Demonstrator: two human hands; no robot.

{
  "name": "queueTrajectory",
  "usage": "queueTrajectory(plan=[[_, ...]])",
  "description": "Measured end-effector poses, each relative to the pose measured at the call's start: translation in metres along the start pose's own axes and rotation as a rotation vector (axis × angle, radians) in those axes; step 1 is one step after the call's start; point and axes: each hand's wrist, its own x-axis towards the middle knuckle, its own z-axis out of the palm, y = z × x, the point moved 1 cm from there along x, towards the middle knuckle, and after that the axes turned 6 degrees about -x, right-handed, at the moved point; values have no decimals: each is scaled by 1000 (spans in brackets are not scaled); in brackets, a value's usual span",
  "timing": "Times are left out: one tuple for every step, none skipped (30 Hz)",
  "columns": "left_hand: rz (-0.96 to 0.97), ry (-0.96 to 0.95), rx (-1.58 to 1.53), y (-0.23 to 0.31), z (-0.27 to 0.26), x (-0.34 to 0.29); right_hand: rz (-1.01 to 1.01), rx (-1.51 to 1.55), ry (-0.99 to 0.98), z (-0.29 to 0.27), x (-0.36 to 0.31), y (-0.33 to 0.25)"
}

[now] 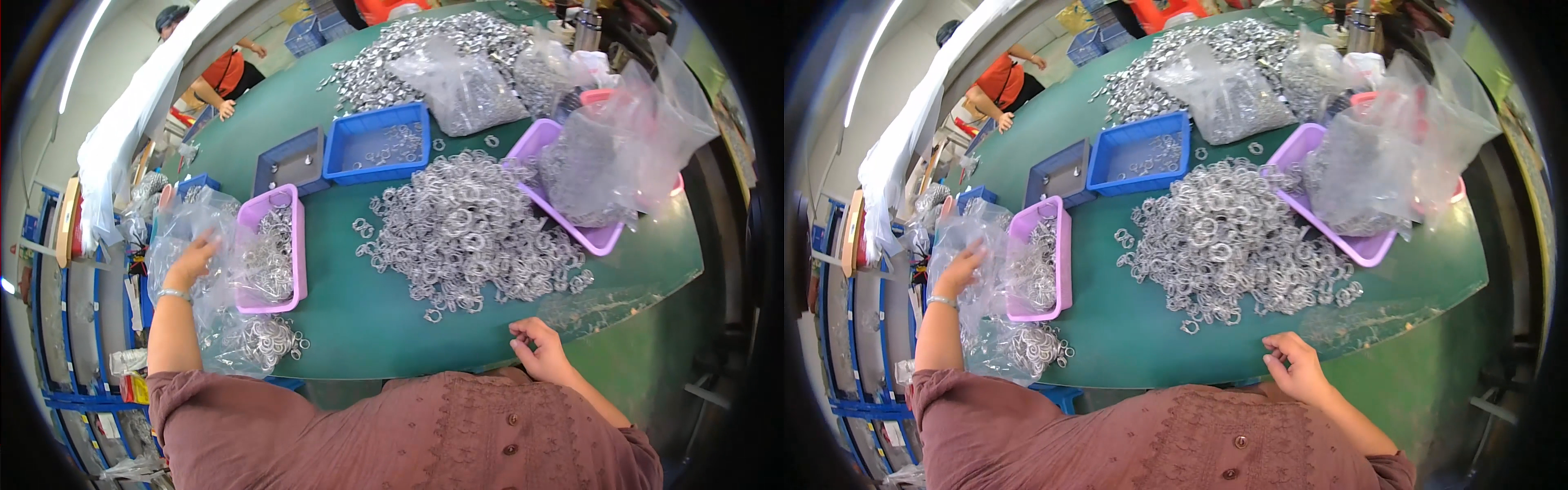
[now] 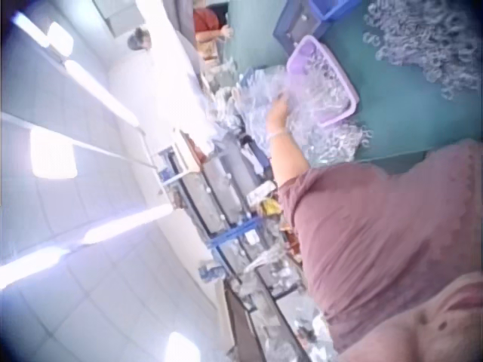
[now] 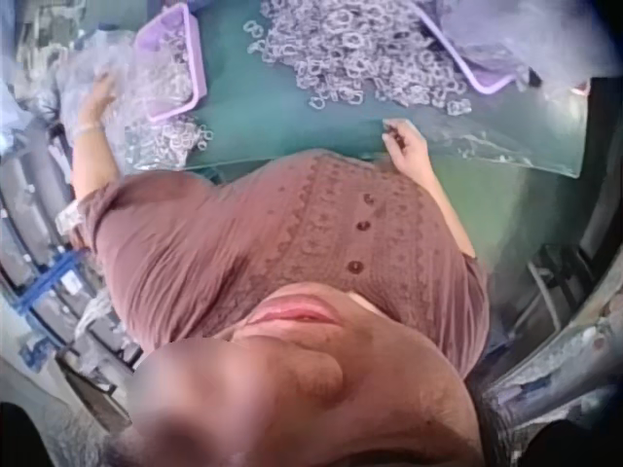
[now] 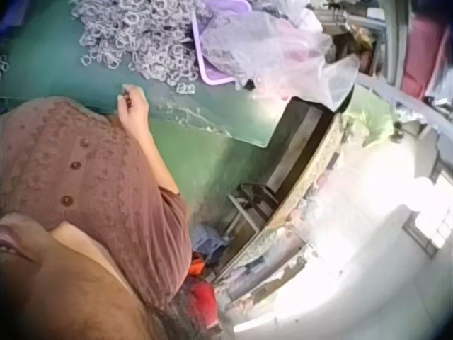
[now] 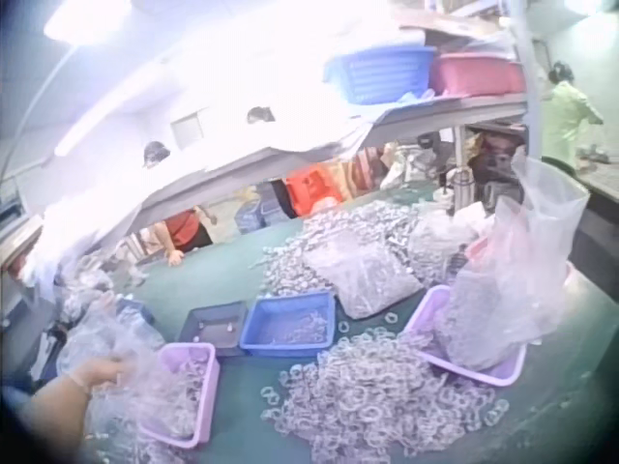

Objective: The person sorts small metal parts on a table, transfers bags of metal components across the workshop, and connects metal buckle pieces together by hand at another workstation.

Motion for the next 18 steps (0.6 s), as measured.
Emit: queueTrajectory(plan=[[-5, 42, -80, 16, 4, -4, 11, -1, 15, -19, -3, 9], [-14, 80, -154, 35, 12, -4, 60, -39, 31, -41, -6, 22], [-3, 89, -166, 27, 3, -32, 77, -85, 36, -50, -24, 17], [127, 187, -105, 20, -5, -62, 75, -103, 38, -59, -43, 17], [254, 289, -40, 12, -13, -93, 57, -103, 41, -69, -60, 17], [462, 357, -120, 3, -14, -107, 112, -130, 61, -86, -83, 22], [570, 412, -184, 38, 23, -97, 214, -136, 85, -119, -91, 58], [563, 517, -83, -5, 18, -144, 233, -204, 62, -119, -120, 51], [588, 582, 44, -7, 33, -158, 309, -205, 97, -132, -143, 62], [589, 582, 124, -4, 61, -174, 376, -232, 105, -147, -163, 74], [583, 590, 208, 0, 87, -195, 437, -253, 105, -158, -182, 86], [548, 533, 293, -2, 104, -212, 427, -239, 110, -169, -200, 97], [505, 478, 380, -6, 118, -226, 518, -288, 72, -178, -217, 108], [498, 423, 406, -8, 133, -238, 613, -340, 29, -185, -233, 118], [492, 359, 431, -7, 147, -249, 614, -329, 25, -188, -249, 126], [493, 245, 422, 4, 160, -262, 653, -352, -6, -193, -262, 135], [494, 129, 413, 17, 172, -272, 694, -374, -37, -195, -273, 144], [507, 92, 440, 23, 182, -280, 696, -367, -38, -196, -279, 147]])
